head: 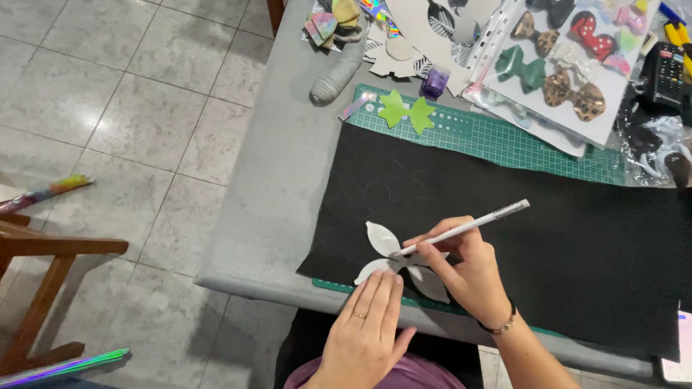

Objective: Tracing a flower-shaped template onto black material using a white marker on a cutting mat

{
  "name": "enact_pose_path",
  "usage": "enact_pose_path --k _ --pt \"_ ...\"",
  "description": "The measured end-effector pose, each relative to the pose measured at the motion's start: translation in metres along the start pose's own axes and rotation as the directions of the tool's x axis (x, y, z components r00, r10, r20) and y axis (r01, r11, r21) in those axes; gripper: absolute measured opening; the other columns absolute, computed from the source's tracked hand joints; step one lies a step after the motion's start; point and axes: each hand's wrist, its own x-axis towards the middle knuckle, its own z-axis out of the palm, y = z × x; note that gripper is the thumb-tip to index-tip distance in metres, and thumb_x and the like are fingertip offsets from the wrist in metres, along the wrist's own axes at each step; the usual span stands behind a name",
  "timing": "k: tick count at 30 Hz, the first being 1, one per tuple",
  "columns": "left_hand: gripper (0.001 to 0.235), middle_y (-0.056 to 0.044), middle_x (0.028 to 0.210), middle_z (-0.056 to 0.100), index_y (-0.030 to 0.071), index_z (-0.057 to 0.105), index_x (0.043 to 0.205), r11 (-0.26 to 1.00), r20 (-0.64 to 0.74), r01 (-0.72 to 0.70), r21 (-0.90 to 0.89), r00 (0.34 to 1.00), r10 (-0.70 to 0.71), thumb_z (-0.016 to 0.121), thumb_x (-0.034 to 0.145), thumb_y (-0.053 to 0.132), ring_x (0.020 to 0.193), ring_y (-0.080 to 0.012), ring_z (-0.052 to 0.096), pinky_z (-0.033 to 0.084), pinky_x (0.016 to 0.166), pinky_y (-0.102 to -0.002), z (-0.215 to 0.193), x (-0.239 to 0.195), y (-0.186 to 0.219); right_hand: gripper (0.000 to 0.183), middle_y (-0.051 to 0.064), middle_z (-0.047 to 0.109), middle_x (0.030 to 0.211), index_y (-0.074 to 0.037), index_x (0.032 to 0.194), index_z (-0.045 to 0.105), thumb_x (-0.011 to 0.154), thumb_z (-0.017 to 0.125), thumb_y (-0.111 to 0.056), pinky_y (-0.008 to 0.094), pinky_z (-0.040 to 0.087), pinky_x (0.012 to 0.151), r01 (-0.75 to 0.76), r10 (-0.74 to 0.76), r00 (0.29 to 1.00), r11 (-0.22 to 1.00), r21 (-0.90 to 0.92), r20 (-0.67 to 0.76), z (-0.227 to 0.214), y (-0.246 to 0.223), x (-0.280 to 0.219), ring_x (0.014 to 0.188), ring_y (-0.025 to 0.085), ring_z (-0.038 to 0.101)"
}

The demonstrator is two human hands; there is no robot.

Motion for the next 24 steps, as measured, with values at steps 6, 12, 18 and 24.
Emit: enact_pose_path --k 6,12,18,24 --pt "0.064 -0.024 0.146 0.056 -0.007 0.054 0.143 0.998 0.007 0.047 0.036 0.999 -0.047 0.057 0.103 0.043 0.137 -0.0338 0.054 0.043 0.117 -0.043 0.006 0.001 0.005 0.019 0.007 0.079 0.095 -0.007 0.104 0.051 0.096 0.065 -0.017 0.021 0.065 0.068 0.074 -0.071 0.997 0.980 -0.186 0.027 0.001 0.009 -0.003 0.085 0.014 0.083" --pt "0.064 -0.023 0.150 0.053 -0.005 0.052 0.146 0.996 0.047 0.092 0.018 0.995 -0.093 0.048 0.104 0.044 0.140 -0.0328 0.051 0.041 0.118 -0.043 0.006 0.002 0.009 0.018 0.007 0.081 0.090 -0.008 0.098 0.049 0.096 0.065 -0.015 0.020 0.060 0.061 0.087 -0.094 0.995 0.981 -0.175 -0.029 0.002 0.009 -0.001 0.079 0.014 0.081" --pt "0.067 -0.023 0.149 0.053 -0.006 0.053 0.145 0.994 0.034 0.103 0.035 0.994 -0.104 0.052 0.098 0.042 0.141 -0.0328 0.051 0.039 0.119 -0.043 0.008 0.003 0.010 0.016 0.013 0.078 0.090 -0.007 0.099 0.048 0.097 0.064 -0.010 0.022 0.062 0.066 0.135 -0.138 0.990 0.986 -0.096 -0.026 0.002 0.008 -0.001 0.086 0.020 0.082" --pt "0.063 -0.023 0.148 0.056 -0.006 0.057 0.142 0.993 0.040 0.107 0.044 0.993 -0.109 0.050 0.096 0.036 0.139 -0.0332 0.052 0.041 0.118 -0.042 0.008 0.004 0.009 0.020 0.003 0.079 0.092 -0.009 0.101 0.053 0.094 0.070 -0.017 0.024 0.059 0.067 0.224 -0.228 0.973 0.932 -0.286 0.021 0.000 0.017 -0.007 0.085 0.015 0.080"
